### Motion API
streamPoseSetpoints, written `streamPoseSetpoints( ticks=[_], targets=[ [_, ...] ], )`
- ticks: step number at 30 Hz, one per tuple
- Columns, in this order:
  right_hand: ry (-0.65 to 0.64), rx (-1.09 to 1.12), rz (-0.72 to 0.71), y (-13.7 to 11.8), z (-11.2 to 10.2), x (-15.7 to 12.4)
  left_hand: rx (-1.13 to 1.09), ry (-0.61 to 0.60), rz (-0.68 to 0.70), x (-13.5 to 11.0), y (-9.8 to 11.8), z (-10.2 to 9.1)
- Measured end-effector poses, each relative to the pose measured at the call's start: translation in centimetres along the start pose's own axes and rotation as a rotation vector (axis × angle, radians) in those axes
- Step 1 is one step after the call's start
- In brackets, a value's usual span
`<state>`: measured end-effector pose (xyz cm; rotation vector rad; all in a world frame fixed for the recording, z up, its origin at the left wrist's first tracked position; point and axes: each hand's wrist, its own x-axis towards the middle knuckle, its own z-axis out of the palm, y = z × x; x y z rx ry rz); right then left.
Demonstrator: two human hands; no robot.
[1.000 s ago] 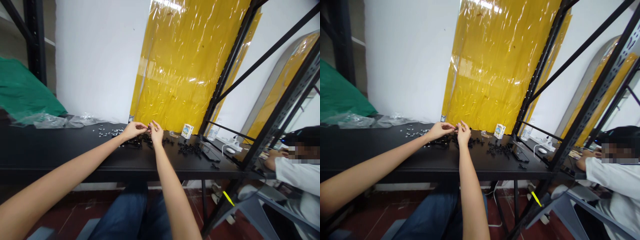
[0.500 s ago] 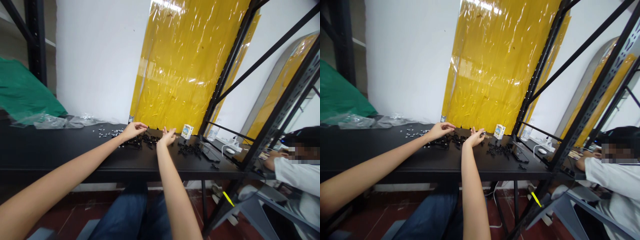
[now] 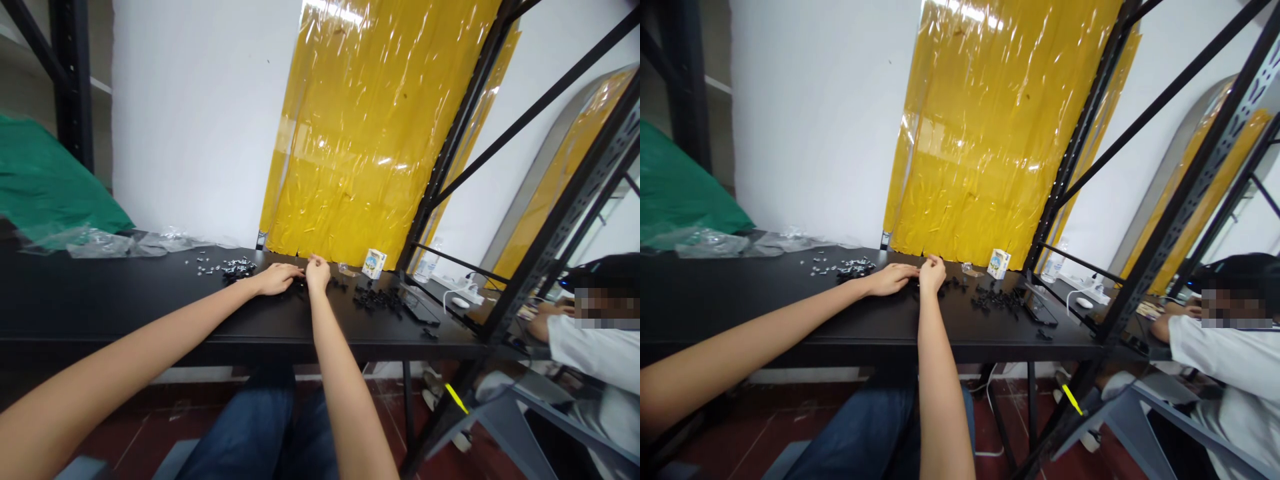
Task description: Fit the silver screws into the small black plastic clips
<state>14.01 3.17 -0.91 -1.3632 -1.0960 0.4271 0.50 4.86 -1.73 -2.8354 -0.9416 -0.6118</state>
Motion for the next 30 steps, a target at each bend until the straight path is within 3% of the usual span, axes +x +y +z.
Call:
streamPoseSetpoints(
  ticks=[3,6,10,16,23,30],
  targets=[
    [-0.204,-0.348,-0.003,0.4,0.3,-0.6,0.005,-0.049,-0.047,0.4,-0.1,0.5],
    [-0.275,-0.433,0.020,0.5,0.5,-0.9,0.011,0.001,-0.064,0.5,-0.9,0.7],
    [-0.230,-0.404,0.023,0.4,0.4,-0.8,-0.009,0.049,-0.146,0.1,-2.0,0.4],
    [-0.151,-0.314,-0.014,0.5,0.4,-0.5,-0.237,0.068,-0.240,-0.1,-2.7,0.0],
    [-0.137,0.105,-0.047,0.9,0.5,-0.4,-0.355,0.179,-0.242,-0.1,-2.9,0.1],
    [-0.200,0.007,-0.141,0.8,0.9,-0.4,-0.436,0.331,-0.285,0.2,-2.3,-0.5]
  ],
)
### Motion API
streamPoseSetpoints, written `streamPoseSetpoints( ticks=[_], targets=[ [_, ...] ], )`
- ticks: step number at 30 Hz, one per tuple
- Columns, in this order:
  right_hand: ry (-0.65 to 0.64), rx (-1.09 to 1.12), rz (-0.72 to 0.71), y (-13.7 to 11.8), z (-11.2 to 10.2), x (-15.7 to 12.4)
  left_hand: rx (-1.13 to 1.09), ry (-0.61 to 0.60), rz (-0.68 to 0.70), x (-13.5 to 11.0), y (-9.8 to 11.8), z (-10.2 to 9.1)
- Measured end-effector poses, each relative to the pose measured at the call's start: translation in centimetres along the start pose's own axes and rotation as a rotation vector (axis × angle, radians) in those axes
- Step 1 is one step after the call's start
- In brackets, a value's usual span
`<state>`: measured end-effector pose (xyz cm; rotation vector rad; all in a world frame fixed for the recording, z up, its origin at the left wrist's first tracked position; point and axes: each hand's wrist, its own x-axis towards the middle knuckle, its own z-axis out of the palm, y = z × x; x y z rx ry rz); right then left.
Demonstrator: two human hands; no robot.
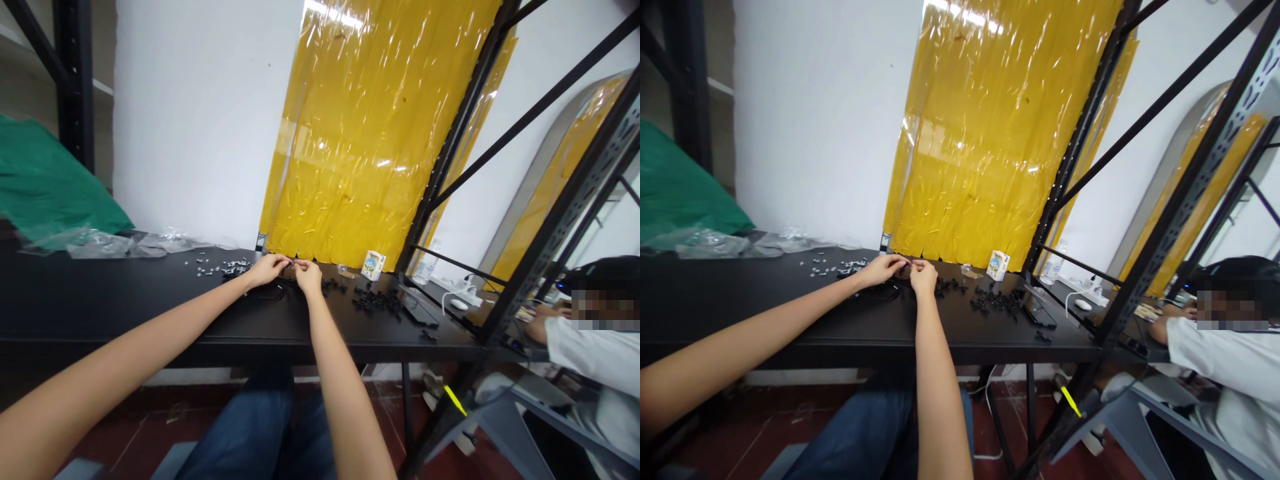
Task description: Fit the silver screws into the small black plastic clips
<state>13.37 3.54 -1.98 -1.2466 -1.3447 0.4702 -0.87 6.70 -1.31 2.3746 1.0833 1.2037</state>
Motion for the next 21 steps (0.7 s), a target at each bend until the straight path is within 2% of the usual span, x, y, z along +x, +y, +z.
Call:
streamPoseSetpoints(
  ticks=[8,15,21],
  targets=[
    [-0.032,0.281,0.054,0.3,1.0,0.4,-0.556,0.075,-0.204,0.2,0.1,0.4],
    [-0.072,0.298,0.034,0.2,0.8,0.4,-0.647,0.120,-0.276,-0.3,1.0,0.0],
    [-0.036,0.247,-0.023,0.3,0.6,0.5,-0.639,0.157,-0.317,-0.5,1.1,-0.2]
  ],
)
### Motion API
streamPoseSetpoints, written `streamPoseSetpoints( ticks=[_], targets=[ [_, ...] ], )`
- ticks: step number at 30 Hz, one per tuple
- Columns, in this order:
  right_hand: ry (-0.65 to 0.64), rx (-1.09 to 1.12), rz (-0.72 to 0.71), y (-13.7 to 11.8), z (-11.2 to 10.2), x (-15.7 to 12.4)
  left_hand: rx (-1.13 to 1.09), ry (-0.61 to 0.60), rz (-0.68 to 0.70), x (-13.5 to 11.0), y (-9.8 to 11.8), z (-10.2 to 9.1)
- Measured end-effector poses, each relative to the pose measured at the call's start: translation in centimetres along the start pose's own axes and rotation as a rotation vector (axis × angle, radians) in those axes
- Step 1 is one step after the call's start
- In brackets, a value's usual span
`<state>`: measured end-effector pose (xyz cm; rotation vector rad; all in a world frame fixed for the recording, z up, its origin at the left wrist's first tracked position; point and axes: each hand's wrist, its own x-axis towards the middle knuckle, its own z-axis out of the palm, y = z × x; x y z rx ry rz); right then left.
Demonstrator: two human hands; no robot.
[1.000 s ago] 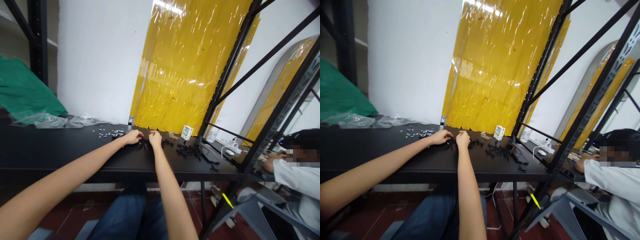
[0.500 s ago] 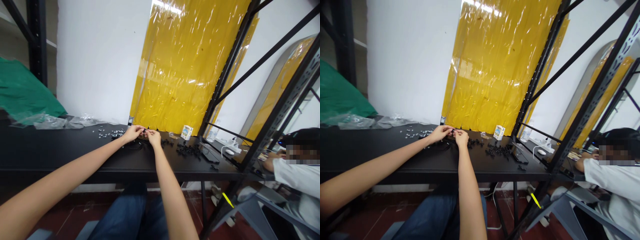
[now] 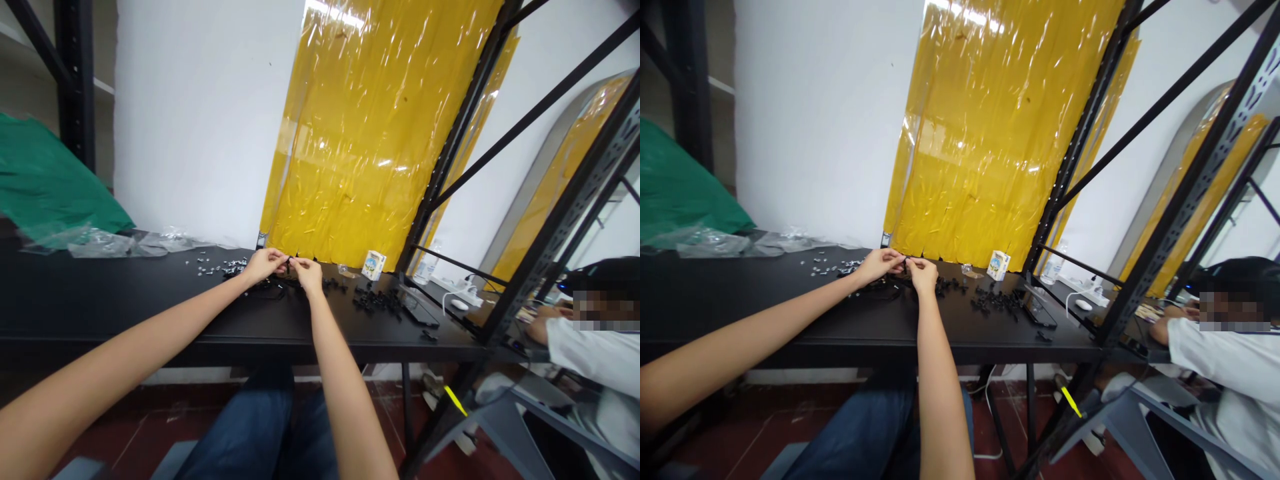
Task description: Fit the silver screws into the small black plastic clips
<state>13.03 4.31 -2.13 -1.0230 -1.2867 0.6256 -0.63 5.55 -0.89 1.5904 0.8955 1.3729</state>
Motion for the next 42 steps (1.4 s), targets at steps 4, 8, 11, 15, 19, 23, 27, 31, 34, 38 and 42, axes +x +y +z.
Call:
streamPoseSetpoints(
  ticks=[4,8,11,15,19,23,27,31,34,38,42],
  targets=[
    [0.010,0.056,0.005,-0.3,0.0,-0.1,-0.010,-0.040,0.016,-0.1,0.1,0.1],
    [0.020,0.059,0.006,-0.9,-0.2,-0.4,0.005,-0.082,0.031,-0.3,0.3,0.2],
    [0.006,0.004,-0.032,-1.2,-0.4,-0.7,0.025,-0.104,0.051,-0.4,0.3,0.1],
    [-0.015,-0.022,-0.076,-1.0,-0.4,-0.6,0.052,-0.092,0.097,-0.3,0.0,-0.1],
    [-0.011,-0.014,-0.054,-0.5,-0.2,-0.3,0.214,-0.072,0.183,0.0,-0.2,-0.2],
    [-0.003,0.028,-0.018,-0.3,-0.2,-0.1,0.478,-0.018,0.314,-0.2,0.2,-0.3],
    [-0.023,0.100,0.017,-0.4,-0.1,-0.1,0.574,-0.021,0.356,-0.6,0.9,-0.2],
    [-0.064,0.199,0.059,-0.7,0.1,-0.2,0.700,-0.049,0.385,-0.9,1.6,-0.1],
    [-0.080,0.246,0.078,-0.9,0.3,-0.2,0.702,-0.073,0.342,-1.0,1.8,0.0],
    [-0.128,0.301,0.106,-1.1,0.4,-0.3,0.685,-0.089,0.241,-1.1,1.7,-0.1],
    [-0.163,0.329,0.117,-1.2,0.5,-0.3,0.701,-0.072,0.237,-0.9,1.4,-0.1]
  ],
)
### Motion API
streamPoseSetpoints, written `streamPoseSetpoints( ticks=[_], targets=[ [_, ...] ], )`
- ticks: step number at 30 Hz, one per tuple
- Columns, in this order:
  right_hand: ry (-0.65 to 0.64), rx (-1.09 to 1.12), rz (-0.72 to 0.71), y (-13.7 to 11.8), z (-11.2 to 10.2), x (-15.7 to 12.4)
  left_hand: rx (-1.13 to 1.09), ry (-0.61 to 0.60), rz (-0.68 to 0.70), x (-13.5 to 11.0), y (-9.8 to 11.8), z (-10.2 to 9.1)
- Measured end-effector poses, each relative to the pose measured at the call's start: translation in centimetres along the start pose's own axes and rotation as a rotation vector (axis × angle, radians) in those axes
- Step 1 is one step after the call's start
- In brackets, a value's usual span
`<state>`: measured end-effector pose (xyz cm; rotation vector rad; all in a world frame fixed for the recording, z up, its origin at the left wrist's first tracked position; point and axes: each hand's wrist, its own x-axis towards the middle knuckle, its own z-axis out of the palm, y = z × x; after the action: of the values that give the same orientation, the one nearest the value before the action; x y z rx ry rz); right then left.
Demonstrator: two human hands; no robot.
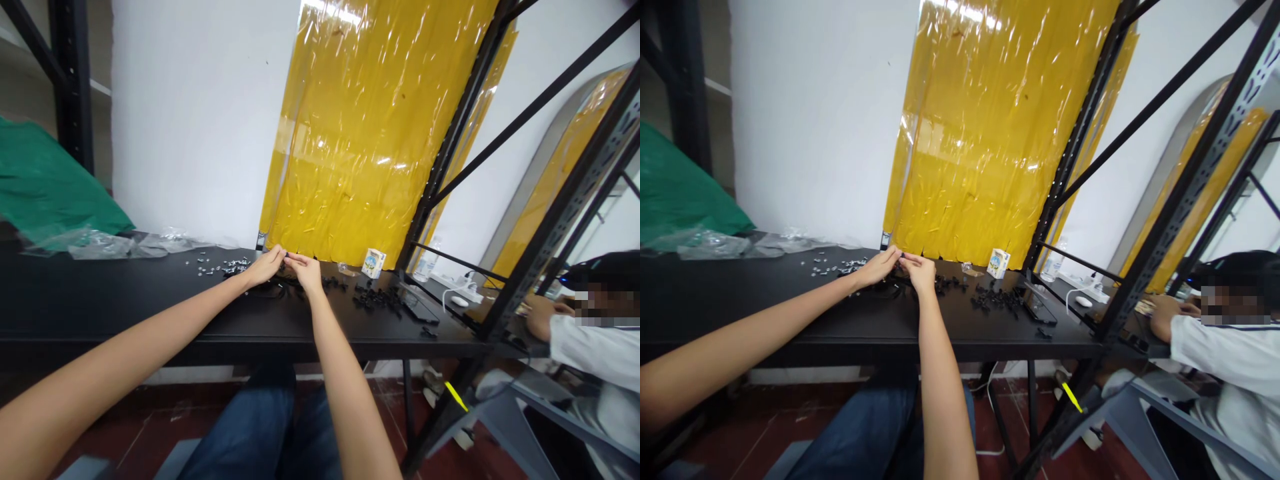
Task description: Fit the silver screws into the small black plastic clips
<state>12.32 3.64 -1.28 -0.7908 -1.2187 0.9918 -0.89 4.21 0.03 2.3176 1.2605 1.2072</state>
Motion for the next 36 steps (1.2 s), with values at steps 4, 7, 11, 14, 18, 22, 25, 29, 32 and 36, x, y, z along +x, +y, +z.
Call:
streamPoseSetpoints(
  ticks=[4,7,11,14,18,22,25,29,32,36],
  targets=[
    [-0.012,0.018,0.012,-0.1,0.0,0.0,0.042,0.048,0.061,0.3,-0.4,0.1],
    [-0.008,0.039,0.010,-0.2,0.1,-0.2,0.067,0.082,0.118,0.2,-0.5,0.1],
    [-0.006,0.067,-0.001,-0.2,0.0,-0.3,0.038,0.092,0.126,-0.1,-0.2,-0.1],
    [0.024,0.047,-0.008,-0.2,0.0,-0.2,-0.003,0.094,0.017,0.0,0.1,-0.2],
    [0.123,-0.029,-0.033,-0.1,-0.2,0.0,-0.119,0.198,-0.009,0.4,-0.3,0.1],
    [0.156,-0.060,-0.057,-0.1,-0.3,0.1,-0.289,0.180,0.011,0.6,-0.6,0.2],
    [0.158,-0.072,-0.071,0.0,-0.4,0.1,-0.344,0.163,-0.013,0.4,-0.5,0.1],
    [0.153,-0.077,-0.072,0.1,-0.4,0.1,-0.373,0.183,-0.035,0.2,-0.3,-0.2],
    [0.154,-0.074,-0.067,0.1,-0.4,0.1,-0.352,0.178,-0.027,0.3,-0.3,-0.3],
    [0.146,-0.095,-0.069,0.2,-0.5,0.2,-0.282,0.158,0.023,0.8,-1.0,-0.1]
  ],
)
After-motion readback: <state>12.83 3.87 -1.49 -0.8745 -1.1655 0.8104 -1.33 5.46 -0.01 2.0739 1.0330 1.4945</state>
